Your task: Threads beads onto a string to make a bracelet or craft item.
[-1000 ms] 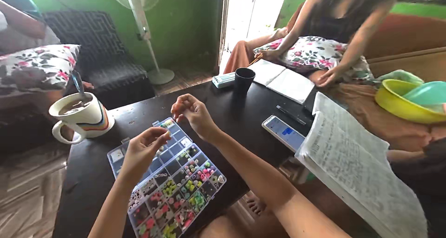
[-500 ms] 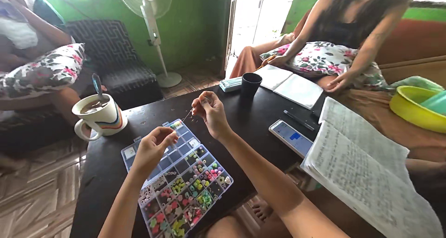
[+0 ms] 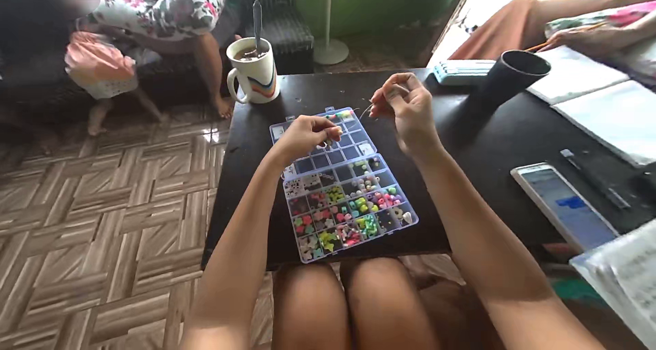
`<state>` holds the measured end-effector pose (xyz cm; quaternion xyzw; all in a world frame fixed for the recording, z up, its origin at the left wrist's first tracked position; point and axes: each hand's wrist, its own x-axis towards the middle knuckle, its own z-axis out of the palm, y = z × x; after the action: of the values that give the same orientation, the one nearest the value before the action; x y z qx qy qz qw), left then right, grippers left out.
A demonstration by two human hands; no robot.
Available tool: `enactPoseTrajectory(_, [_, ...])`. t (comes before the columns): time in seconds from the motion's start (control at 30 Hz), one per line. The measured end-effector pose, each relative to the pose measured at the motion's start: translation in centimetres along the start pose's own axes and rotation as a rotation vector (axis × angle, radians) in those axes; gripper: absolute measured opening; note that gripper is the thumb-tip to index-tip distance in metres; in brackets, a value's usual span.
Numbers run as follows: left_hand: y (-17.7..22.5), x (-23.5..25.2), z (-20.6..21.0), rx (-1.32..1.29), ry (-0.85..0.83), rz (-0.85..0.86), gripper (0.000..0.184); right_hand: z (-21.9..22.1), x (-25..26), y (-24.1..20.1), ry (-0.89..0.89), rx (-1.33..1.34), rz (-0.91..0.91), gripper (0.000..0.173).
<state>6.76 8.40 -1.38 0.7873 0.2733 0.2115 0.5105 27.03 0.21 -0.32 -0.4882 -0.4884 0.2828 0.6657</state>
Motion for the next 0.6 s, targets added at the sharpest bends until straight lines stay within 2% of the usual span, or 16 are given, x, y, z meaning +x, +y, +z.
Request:
enactPoseTrajectory(0.17, [0.84, -0.42, 0.1, -0.228, -0.042, -0.08, 0.017, -0.03, 0.03, -0.16, 0.019, 0.046, 0.015, 0.006])
enactPoseTrajectory(0.6, [1.06, -0.4, 0.06, -0.264, -0.085, -0.121, 0.025, -0.13, 0.17, -0.4, 0.049, 0.058, 0.02, 0.007])
